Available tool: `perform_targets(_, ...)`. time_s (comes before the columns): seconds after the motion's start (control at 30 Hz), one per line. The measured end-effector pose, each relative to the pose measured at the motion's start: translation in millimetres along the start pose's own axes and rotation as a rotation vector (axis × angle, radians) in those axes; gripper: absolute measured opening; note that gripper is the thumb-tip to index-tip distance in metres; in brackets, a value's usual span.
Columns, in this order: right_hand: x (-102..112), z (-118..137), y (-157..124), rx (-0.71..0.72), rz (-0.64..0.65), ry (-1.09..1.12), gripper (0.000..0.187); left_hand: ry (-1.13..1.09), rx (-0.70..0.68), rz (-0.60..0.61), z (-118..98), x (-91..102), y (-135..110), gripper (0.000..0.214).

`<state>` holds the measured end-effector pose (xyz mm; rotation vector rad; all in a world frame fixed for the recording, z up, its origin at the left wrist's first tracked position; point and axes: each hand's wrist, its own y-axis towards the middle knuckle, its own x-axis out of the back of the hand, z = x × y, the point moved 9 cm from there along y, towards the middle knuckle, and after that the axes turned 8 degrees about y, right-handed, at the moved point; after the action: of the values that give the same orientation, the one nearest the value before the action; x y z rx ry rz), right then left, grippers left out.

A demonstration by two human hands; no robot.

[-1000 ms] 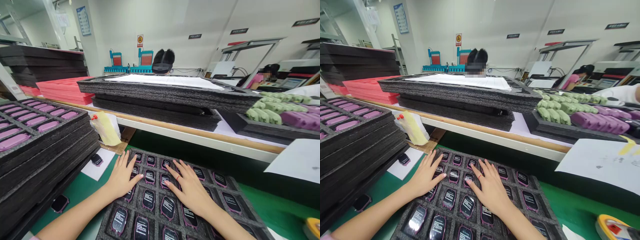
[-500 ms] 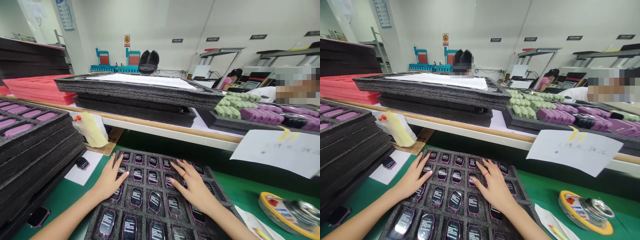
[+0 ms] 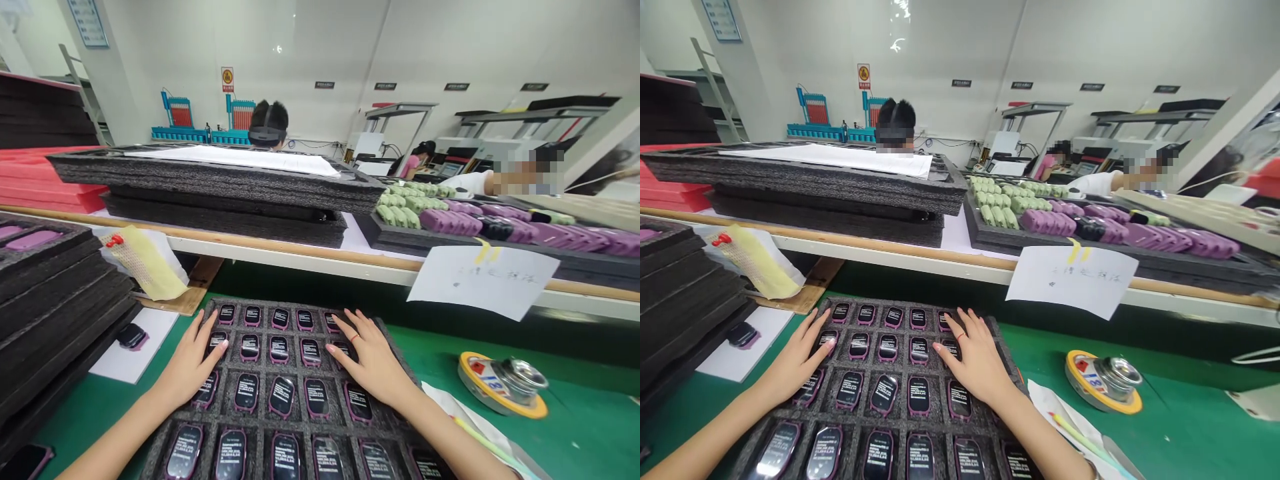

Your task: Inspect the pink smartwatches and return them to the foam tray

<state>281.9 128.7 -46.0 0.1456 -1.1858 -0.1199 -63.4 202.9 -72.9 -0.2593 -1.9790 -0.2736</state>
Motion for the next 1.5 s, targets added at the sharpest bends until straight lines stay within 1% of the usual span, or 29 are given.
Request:
perform_targets(0.2,0.3,-5.9,-4.2,0.003,-0.019,0.015,0.063,-0.017,-0.010,-0.046,0.9,3.9,1.1,0.075)
perform_targets(0.27,7.1,-9.2,-6.9,-0.004,-0.046,0.026,0.064,-0.025,-0.010,-0.068,2.1,6.9,0.1,0.075)
perform_targets(0.33,19.0,-17.6,-15.0,-0.027,-0.084,0.036,0.065,-0.033,-0.009,-0.087,3.6,10.0,-1.6,0.075)
perform_targets(0.4,33.0,-31.2,-30.0,-0.069,-0.111,0.044,0.066,-0.036,-0.008,-0.102,5.3,12.8,-3.5,0.075)
perform_targets(0.5,51.7,-58.6,-63.2,-0.176,-0.139,0.051,0.064,-0.026,0.005,-0.126,8.7,16.7,-5.1,0.075)
perform_targets(0.57,57.0,-74.6,-87.3,-0.264,-0.148,0.060,0.062,-0.012,0.018,-0.138,10.7,18.5,-4.6,0.075)
perform_targets(0.6,56.0,-79.0,-98.1,-0.297,-0.143,0.072,0.062,-0.005,0.023,-0.142,11.4,19.4,-3.8,0.076)
perform_targets(0.63,52.6,-80.0,-107.6,-0.318,-0.134,0.089,0.061,0.002,0.027,-0.144,11.7,20.2,-2.9,0.076)
perform_targets(0.7,42.4,-73.2,-122.6,-0.334,-0.119,0.126,0.061,0.013,0.033,-0.146,11.8,22.8,-1.1,0.075)
perform_targets(0.8,29.4,-52.4,-139.9,-0.344,-0.136,0.162,0.068,0.019,0.041,-0.142,12.7,28.5,-0.3,0.072)
perform_targets(0.87,27.0,-40.8,-150.9,-0.347,-0.144,0.183,0.069,0.014,0.048,-0.137,16.1,32.7,-1.3,0.071)
perform_targets(0.97,35.3,-35.8,-169.0,-0.331,-0.117,0.224,0.058,-0.024,0.086,-0.127,29.1,36.6,-2.3,0.067)
perform_targets(1.03,48.0,-44.2,-182.2,-0.337,-0.095,0.239,0.048,-0.035,0.106,-0.107,38.2,36.1,0.0,0.064)
perform_targets(1.1,61.9,-59.7,-193.5,-0.374,-0.086,0.228,0.042,-0.012,0.069,-0.105,38.2,36.3,5.8,0.064)
perform_targets(1.13,67.4,-68.2,-197.0,-0.400,-0.084,0.213,0.040,0.012,0.027,-0.117,33.1,37.5,9.7,0.065)
perform_targets(1.2,71.8,-81.3,-196.9,-0.440,-0.069,0.178,0.038,0.077,-0.084,-0.154,12.1,40.7,17.4,0.065)
perform_targets(1.27,66.8,-86.0,-186.1,-0.449,-0.040,0.143,0.033,0.138,-0.179,-0.202,-19.0,44.8,23.7,0.065)
perform_targets(1.33,56.7,-85.7,-168.2,-0.447,-0.015,0.099,0.025,0.168,-0.253,-0.229,-56.2,47.7,28.3,0.068)
perform_targets(1.4,47.5,-87.3,-149.9,-0.469,-0.006,0.041,0.019,0.162,-0.329,-0.217,-95.7,47.9,30.6,0.073)
perform_targets(1.5,41.7,-99.7,-131.7,-0.536,0.003,-0.034,0.021,0.136,-0.432,-0.110,-147.1,40.9,31.1,0.069)
